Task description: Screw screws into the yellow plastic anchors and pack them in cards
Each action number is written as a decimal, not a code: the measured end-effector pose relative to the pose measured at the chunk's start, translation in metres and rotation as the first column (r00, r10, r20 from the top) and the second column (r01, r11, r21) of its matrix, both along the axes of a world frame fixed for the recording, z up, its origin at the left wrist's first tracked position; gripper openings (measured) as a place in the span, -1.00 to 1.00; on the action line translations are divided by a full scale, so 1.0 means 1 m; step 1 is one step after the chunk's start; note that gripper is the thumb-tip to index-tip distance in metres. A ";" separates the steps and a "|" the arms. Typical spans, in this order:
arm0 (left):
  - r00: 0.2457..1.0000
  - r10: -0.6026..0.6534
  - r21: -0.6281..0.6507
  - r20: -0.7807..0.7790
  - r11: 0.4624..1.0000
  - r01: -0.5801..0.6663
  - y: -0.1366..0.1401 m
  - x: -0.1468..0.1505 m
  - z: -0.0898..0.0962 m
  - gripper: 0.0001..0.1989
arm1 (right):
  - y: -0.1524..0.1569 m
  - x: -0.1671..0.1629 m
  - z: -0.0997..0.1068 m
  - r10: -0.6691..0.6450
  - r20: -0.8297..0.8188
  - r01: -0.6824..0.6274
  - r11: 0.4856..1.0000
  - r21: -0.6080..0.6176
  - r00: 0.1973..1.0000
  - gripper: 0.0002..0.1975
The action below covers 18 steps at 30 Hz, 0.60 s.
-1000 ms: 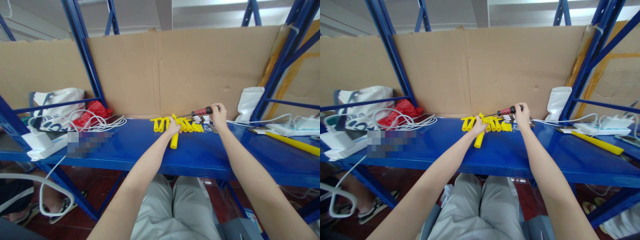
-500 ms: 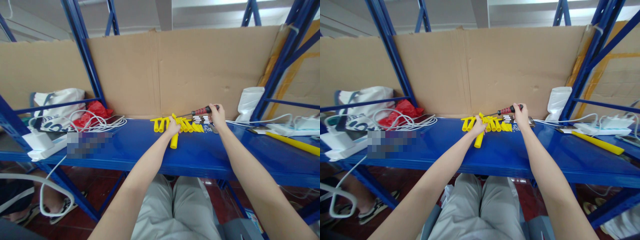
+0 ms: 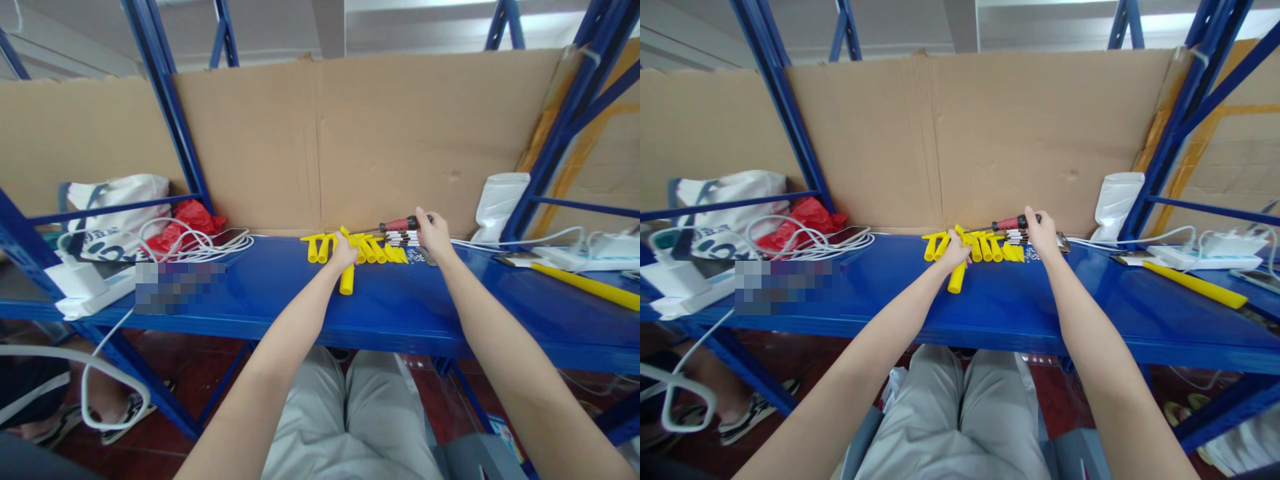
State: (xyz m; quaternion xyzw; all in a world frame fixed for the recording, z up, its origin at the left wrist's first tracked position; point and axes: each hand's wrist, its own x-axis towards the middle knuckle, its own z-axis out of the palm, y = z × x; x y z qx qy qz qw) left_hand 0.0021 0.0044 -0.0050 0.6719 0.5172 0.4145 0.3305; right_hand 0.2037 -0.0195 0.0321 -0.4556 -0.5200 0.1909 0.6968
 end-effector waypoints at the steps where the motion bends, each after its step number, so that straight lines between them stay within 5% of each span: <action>1: 1.000 0.002 0.000 -0.003 1.000 -0.002 0.000 0.000 0.000 -0.60 | 0.000 0.000 0.000 0.006 -0.015 -0.006 1.000 -0.007 1.000 -0.65; 18: 1.000 0.006 0.035 -0.010 0.999 -0.006 0.001 0.000 0.000 -0.62 | 0.001 -0.001 0.002 0.021 -0.042 -0.021 1.000 0.013 0.999 -0.60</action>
